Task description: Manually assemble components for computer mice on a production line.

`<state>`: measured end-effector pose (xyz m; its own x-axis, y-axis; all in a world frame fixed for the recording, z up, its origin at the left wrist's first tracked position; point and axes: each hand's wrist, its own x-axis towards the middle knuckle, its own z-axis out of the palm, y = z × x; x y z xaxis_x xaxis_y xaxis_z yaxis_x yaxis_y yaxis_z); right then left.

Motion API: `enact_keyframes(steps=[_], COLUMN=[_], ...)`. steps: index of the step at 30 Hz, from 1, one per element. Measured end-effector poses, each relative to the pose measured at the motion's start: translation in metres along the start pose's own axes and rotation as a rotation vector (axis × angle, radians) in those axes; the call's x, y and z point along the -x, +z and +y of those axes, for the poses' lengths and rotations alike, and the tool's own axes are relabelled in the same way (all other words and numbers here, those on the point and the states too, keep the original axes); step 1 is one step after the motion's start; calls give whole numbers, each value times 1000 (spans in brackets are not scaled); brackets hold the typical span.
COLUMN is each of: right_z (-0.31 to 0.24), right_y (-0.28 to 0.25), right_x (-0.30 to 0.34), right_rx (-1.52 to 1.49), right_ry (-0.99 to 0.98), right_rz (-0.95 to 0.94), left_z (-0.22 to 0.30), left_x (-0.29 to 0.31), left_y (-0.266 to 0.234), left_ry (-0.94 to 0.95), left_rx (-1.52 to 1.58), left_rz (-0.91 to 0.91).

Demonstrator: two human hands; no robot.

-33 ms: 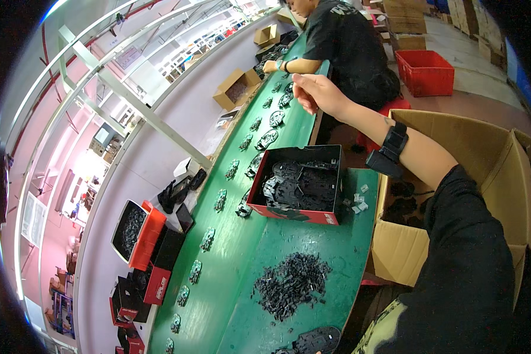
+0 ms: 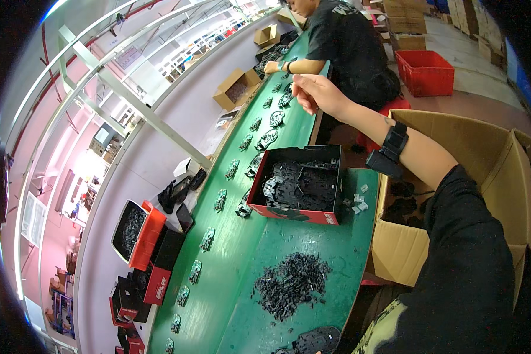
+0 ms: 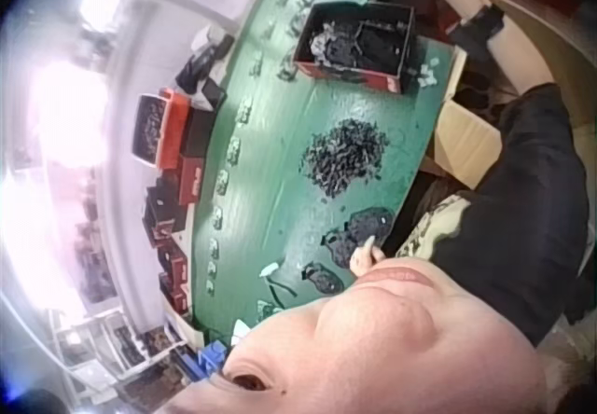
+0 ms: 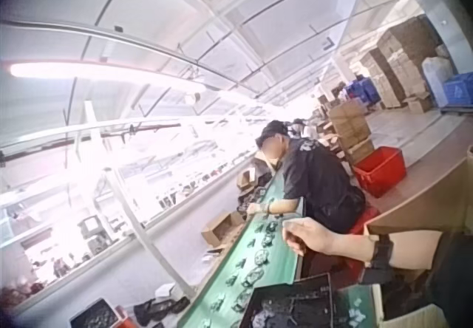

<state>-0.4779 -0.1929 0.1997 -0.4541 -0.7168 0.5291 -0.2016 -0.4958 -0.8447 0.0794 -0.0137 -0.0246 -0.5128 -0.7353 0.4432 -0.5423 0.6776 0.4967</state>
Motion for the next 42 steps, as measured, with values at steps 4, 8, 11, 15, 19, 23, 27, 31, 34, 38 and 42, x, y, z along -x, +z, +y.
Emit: enact_keyframes(steps=[4, 8, 11, 15, 19, 23, 27, 31, 34, 38, 42], right_z=[2, -2, -3, -7, -1, 0, -1, 13, 32, 52, 94], right_y=[-4, -5, 3, 5, 17, 15, 25, 32, 15, 29, 30], right_x=[0, 3, 3, 16, 19, 19, 16, 6, -11, -14, -43], right_rx=[-33, 47, 29, 118, 173, 304, 145, 307, 389, -66, -629], right_ry=[-45, -15, -11, 17, -14, 88, 107, 120, 380, 720, 960], right_rz=[-16, -12, 39, -65, -102, -186, -158, -88, -268, -122, -64], left_z=[2, 4, 7, 19, 19, 20, 14, 18, 20, 15, 13], left_x=[-3, -5, -5, -18, -21, -19, -15, -17, -16, -11, -9], left_y=[-3, -4, -2, -1, 2, 3, 3, -1, -6, -19, -22], left_ry=[19, 31, 24, 36, 86, 53, 52, 56, 7, -53, -88], left_rx=[41, 35, 19, -37, 15, 9, 77, 24, 48, 111, 133], left_rz=[-8, 11, 50, 167, 244, 247, 228, 258, 299, 304, 398])
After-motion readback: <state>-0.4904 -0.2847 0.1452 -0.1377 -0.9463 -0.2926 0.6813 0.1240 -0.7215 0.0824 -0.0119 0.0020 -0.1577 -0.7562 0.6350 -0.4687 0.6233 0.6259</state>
